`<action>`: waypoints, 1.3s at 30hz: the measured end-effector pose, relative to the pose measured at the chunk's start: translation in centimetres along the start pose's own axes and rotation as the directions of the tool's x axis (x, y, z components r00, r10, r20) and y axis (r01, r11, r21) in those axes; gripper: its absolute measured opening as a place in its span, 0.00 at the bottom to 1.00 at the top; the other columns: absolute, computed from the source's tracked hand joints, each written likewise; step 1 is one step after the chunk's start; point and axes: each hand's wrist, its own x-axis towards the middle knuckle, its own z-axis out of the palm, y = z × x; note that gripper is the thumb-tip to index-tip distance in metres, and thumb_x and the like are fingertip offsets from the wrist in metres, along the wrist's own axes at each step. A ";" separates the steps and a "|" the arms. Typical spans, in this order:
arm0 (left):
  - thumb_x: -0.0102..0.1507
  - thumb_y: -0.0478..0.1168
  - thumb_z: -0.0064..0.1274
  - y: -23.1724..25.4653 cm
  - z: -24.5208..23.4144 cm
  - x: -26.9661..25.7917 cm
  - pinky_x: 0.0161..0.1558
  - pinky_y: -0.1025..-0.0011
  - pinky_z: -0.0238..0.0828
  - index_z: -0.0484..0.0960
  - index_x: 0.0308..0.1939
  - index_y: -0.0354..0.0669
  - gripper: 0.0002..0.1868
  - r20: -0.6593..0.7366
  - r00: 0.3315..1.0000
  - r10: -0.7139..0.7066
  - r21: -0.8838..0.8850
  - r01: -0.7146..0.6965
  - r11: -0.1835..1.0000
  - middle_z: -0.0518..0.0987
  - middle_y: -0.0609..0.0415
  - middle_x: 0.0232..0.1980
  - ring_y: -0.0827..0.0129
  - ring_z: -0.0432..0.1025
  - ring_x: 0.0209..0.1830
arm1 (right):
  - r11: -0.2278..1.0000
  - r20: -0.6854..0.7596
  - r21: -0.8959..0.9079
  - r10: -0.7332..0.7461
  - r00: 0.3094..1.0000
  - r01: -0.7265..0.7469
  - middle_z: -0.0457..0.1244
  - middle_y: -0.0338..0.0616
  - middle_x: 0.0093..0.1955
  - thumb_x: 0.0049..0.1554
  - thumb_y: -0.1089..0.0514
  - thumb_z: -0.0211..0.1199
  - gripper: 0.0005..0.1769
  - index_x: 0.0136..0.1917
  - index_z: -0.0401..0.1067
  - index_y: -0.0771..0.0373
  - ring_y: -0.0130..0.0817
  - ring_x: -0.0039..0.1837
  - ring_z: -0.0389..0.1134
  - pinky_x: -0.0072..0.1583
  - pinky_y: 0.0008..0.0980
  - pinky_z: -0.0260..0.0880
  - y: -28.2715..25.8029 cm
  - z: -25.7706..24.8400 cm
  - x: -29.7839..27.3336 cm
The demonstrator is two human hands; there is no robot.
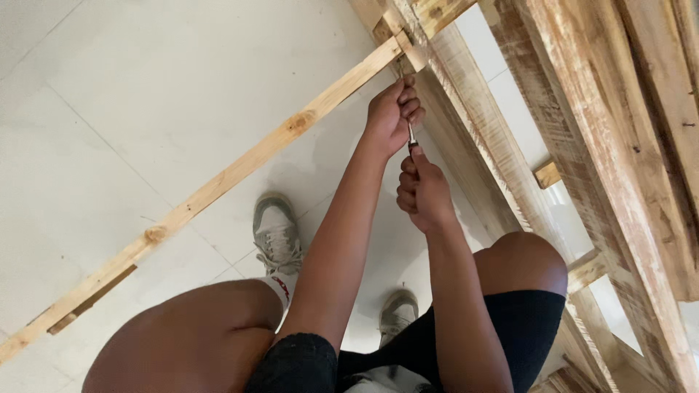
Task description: The person uses a screwdriver to tighten a screw in a wooden frame while kneeling on the floor. They then lift a long wooden slat and place it onto a stack of similar wooden components.
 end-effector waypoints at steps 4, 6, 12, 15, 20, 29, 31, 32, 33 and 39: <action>0.75 0.43 0.38 -0.3 -0.8 1.2 0.22 0.75 0.45 0.74 0.38 0.44 0.13 0.033 0.999 -0.006 0.027 0.005 1.000 0.54 0.67 0.23 0.78 0.43 0.17 | 0.910 -0.155 -0.370 -0.259 0.953 0.187 0.41 0.31 0.26 0.68 0.38 0.45 0.27 0.33 0.50 0.53 0.22 0.28 0.38 0.30 0.28 0.34 2.6 -0.5 2.2; 0.74 0.44 0.39 -0.6 -0.8 1.1 0.23 0.75 0.47 0.75 0.39 0.45 0.13 -0.008 1.000 0.008 0.053 -0.008 0.999 0.58 0.68 0.22 0.78 0.46 0.16 | 0.286 -0.090 -0.948 -0.660 0.746 0.139 0.67 0.56 0.35 0.72 0.43 0.42 0.26 0.42 0.68 0.60 0.67 0.37 0.63 0.39 0.56 0.55 4.0 -1.6 3.2; 0.78 0.43 0.34 -1.5 0.9 0.5 0.24 0.73 0.44 0.77 0.44 0.40 0.17 -0.183 0.982 0.049 0.050 -0.040 0.998 0.60 0.65 0.23 0.76 0.47 0.19 | 0.011 -0.053 -0.997 -0.809 0.585 -0.074 0.67 0.42 0.31 0.71 0.42 0.53 0.18 0.45 0.66 0.54 0.51 0.33 0.68 0.32 0.50 0.58 4.7 -3.7 4.4; 0.77 0.45 0.35 -1.9 -0.8 2.8 0.23 0.72 0.44 0.76 0.41 0.45 0.16 -0.061 0.998 0.029 -0.018 -0.031 0.999 0.57 0.67 0.21 0.77 0.45 0.17 | 0.101 0.006 -0.987 -0.760 0.650 0.127 0.66 0.53 0.33 0.72 0.45 0.51 0.22 0.41 0.66 0.61 0.64 0.36 0.65 0.36 0.58 0.56 3.3 -3.3 3.7; 0.73 0.43 0.41 -0.7 -2.1 3.3 0.22 0.75 0.41 0.74 0.38 0.46 0.11 0.031 0.999 -0.022 -0.025 0.023 0.999 0.56 0.69 0.22 0.80 0.43 0.16 | 0.995 0.046 0.086 -0.053 0.998 0.049 0.49 0.32 0.29 0.65 0.47 0.52 0.17 0.44 0.66 0.62 0.22 0.30 0.44 0.35 0.26 0.40 0.8 -2.1 1.5; 0.75 0.44 0.37 0.9 -1.9 2.2 0.21 0.76 0.44 0.73 0.42 0.42 0.13 0.147 0.986 -0.076 -0.109 0.092 0.990 0.55 0.68 0.23 0.80 0.44 0.18 | 0.698 0.474 0.638 -0.023 0.880 -0.325 0.43 0.26 0.30 0.70 0.47 0.49 0.13 0.47 0.63 0.55 0.16 0.27 0.36 0.26 0.18 0.29 2.0 -1.3 2.4; 0.75 0.44 0.39 -0.3 -2.6 2.4 0.21 0.76 0.45 0.73 0.43 0.40 0.13 0.114 0.991 -0.074 -0.109 0.087 0.990 0.56 0.68 0.23 0.79 0.45 0.18 | 0.899 0.153 0.421 0.057 0.987 -0.118 0.41 0.22 0.27 0.68 0.42 0.51 0.16 0.42 0.64 0.48 0.14 0.25 0.33 0.24 0.19 0.24 1.5 -0.5 1.3; 0.74 0.45 0.41 -0.4 -3.3 3.3 0.21 0.76 0.44 0.73 0.43 0.42 0.12 0.175 0.982 -0.069 -0.121 0.091 0.989 0.55 0.69 0.23 0.81 0.45 0.18 | 0.955 0.049 0.292 0.038 0.998 -0.050 0.40 0.23 0.27 0.67 0.40 0.50 0.17 0.41 0.61 0.48 0.16 0.25 0.33 0.25 0.20 0.25 1.5 -0.1 1.5; 0.72 0.46 0.44 -0.5 -3.9 4.1 0.21 0.77 0.44 0.73 0.42 0.44 0.11 0.236 0.970 -0.063 -0.132 0.096 0.987 0.55 0.70 0.23 0.82 0.44 0.17 | 0.989 -0.053 0.151 0.002 0.999 0.006 0.40 0.25 0.27 0.66 0.38 0.49 0.18 0.40 0.59 0.47 0.17 0.25 0.34 0.27 0.22 0.25 1.5 0.5 1.7; 0.75 0.47 0.36 -0.2 -2.8 2.1 0.23 0.77 0.56 0.72 0.43 0.50 0.11 0.224 0.973 -0.057 -0.026 0.065 0.998 0.54 0.73 0.27 0.82 0.50 0.18 | 0.332 -0.059 -0.911 -0.694 0.717 0.247 0.63 0.47 0.26 0.74 0.46 0.43 0.22 0.46 0.68 0.58 0.44 0.31 0.69 0.33 0.36 0.61 5.1 -2.2 5.2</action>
